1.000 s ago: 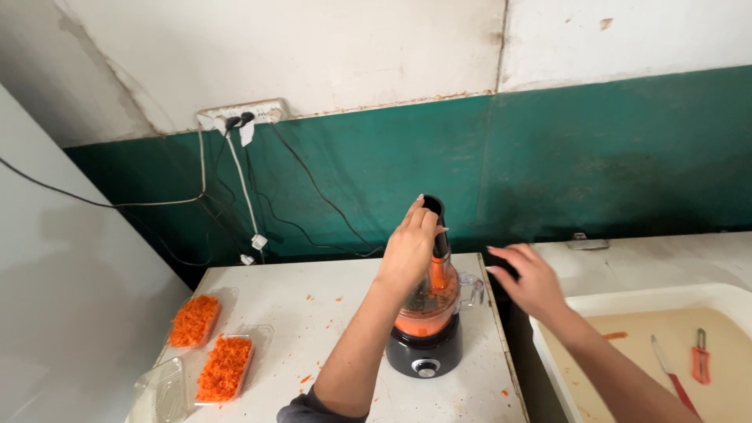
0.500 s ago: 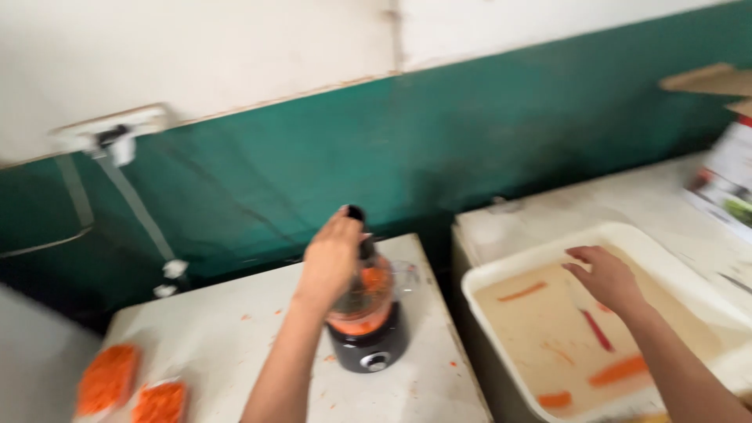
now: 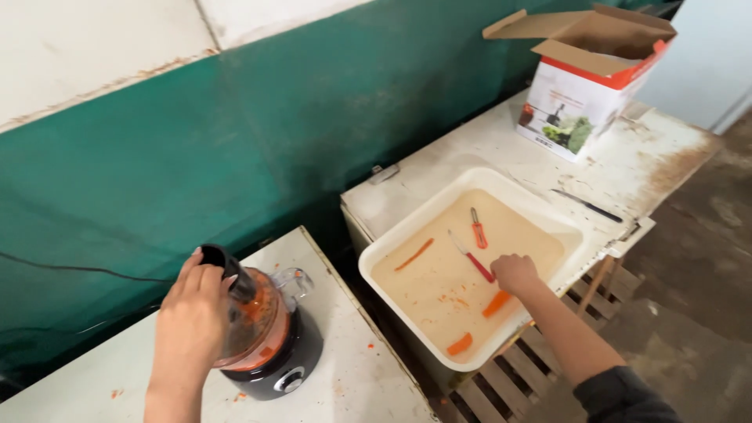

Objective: Shredding carrots using an electric food processor.

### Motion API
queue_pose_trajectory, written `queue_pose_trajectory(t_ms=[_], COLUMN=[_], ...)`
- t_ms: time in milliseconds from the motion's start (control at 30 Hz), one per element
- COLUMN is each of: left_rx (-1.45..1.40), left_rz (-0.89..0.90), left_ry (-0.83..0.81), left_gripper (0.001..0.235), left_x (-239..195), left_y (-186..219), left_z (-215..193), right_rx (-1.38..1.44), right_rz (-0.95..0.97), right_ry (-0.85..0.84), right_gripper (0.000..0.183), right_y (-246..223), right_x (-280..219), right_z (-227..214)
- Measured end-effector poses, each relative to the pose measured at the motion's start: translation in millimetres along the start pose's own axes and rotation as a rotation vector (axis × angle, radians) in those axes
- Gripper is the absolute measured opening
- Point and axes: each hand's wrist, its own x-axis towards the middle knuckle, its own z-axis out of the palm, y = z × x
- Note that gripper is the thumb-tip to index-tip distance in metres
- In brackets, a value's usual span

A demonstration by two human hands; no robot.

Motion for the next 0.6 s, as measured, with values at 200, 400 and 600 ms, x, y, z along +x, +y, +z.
queue_pose_trajectory(t_ms=[200, 400, 600], left_rx=[0.068, 0.119, 0.121], left_rz=[-0.014, -0.051, -0.049], left_ry=[-0.006, -0.013, -0.032], left_gripper=[0.016, 0.014, 0.014], left_x=[-7, -12, -11], left_y=[2, -2, 1], left_z=[9, 20, 16], right_rx=[-0.095, -0.031, -0.048], right_rz=[0.101, 0.171, 0.079], right_ry=[-0.002, -0.118, -0.169], right_gripper=[0.028, 0.030, 0.030], right_y=[8, 19, 34], right_x=[0, 15, 9], right_z=[12, 42, 33])
